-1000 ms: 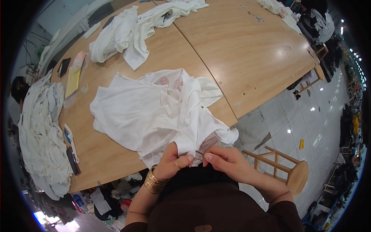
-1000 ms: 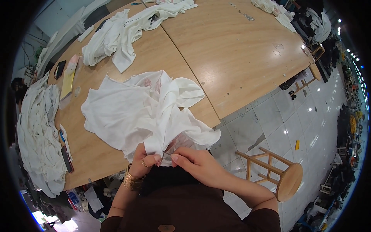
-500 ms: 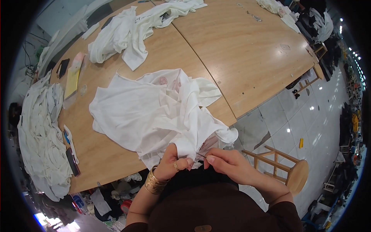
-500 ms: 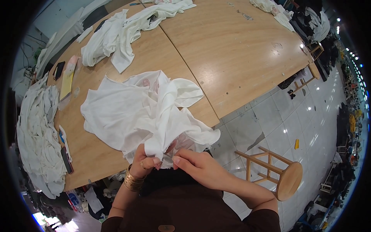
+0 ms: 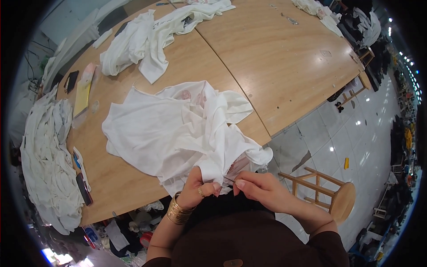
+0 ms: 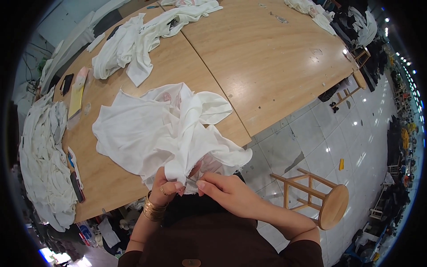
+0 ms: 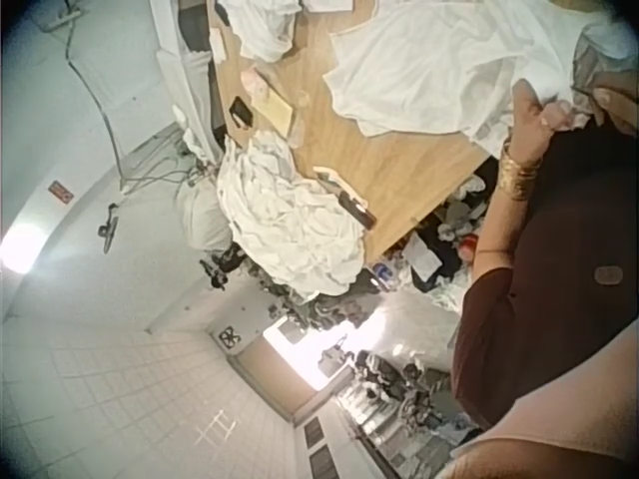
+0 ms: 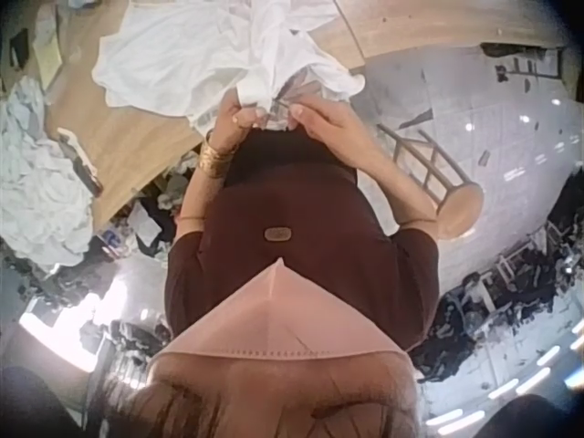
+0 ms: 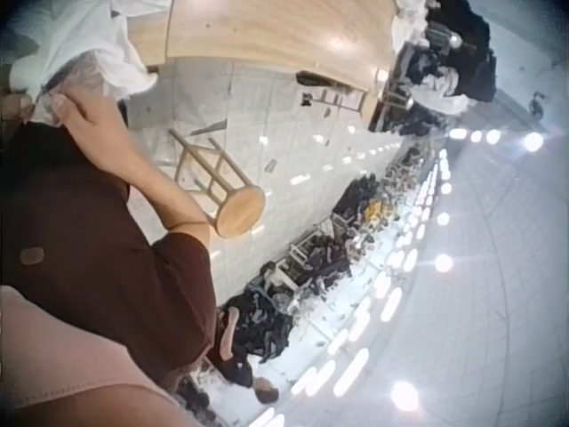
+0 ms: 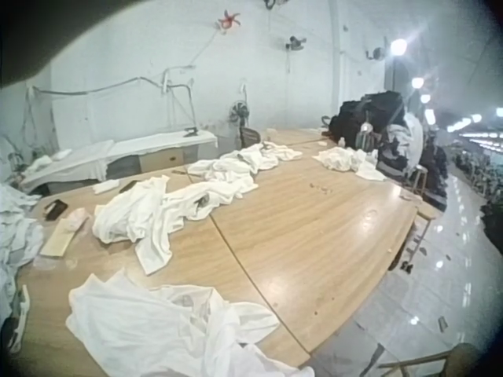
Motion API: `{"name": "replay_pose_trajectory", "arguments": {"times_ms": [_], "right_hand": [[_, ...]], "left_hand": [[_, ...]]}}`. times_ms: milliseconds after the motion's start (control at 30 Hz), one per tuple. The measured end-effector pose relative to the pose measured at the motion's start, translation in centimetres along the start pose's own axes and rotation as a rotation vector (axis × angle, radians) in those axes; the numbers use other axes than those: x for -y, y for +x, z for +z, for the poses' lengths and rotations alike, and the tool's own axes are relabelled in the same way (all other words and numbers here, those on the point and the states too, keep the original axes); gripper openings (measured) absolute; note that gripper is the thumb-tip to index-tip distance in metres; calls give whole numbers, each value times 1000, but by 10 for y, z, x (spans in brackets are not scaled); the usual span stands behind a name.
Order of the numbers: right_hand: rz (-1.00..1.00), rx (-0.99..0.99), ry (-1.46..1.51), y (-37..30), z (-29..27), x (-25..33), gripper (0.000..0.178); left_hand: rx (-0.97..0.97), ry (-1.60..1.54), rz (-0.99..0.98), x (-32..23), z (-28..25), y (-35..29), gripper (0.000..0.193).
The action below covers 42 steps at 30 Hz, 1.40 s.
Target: Trimming excess threads from a white t-shirt using thread snips in a factory setting.
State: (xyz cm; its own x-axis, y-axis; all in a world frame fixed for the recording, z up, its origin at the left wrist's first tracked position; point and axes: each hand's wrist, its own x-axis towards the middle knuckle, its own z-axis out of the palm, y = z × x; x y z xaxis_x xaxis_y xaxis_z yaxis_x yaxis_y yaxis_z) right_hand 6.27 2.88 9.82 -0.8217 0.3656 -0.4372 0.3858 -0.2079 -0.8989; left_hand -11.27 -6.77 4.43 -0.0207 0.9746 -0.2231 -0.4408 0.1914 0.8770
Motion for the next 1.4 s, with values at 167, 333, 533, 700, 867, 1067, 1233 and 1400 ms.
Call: {"name": "replay_pose_trajectory", "arguments": {"times_ms": [167,333,533,700,867,1067,1233,1400], "right_hand": [[-2,-1,6,0,0,0,28],[-19,-8,37,1,2,-2,27],[-52,-42,-9,4,2,-1,24],[-243,-266,-26,7,2,-3,20],[-230,-396,-150,16,8,-8,22],[-232,-522,42,23,12,-14,20],[-312,-547,-150,22,12,-14,20],[-332,-589,-85,25,9,-16,21]], "left_hand": [[-4,-10,6,-1,0,-2,16],[8,19,-3,-1,0,-2,15],[44,63,-19,-4,9,0,17],[80,30,-35,-1,2,-2,18],[147,26,-57,-2,4,1,16],[50,134,-77,2,11,5,18],[-149,67,34,13,13,8,19],[-91,422,287,2,16,7,20]]}}
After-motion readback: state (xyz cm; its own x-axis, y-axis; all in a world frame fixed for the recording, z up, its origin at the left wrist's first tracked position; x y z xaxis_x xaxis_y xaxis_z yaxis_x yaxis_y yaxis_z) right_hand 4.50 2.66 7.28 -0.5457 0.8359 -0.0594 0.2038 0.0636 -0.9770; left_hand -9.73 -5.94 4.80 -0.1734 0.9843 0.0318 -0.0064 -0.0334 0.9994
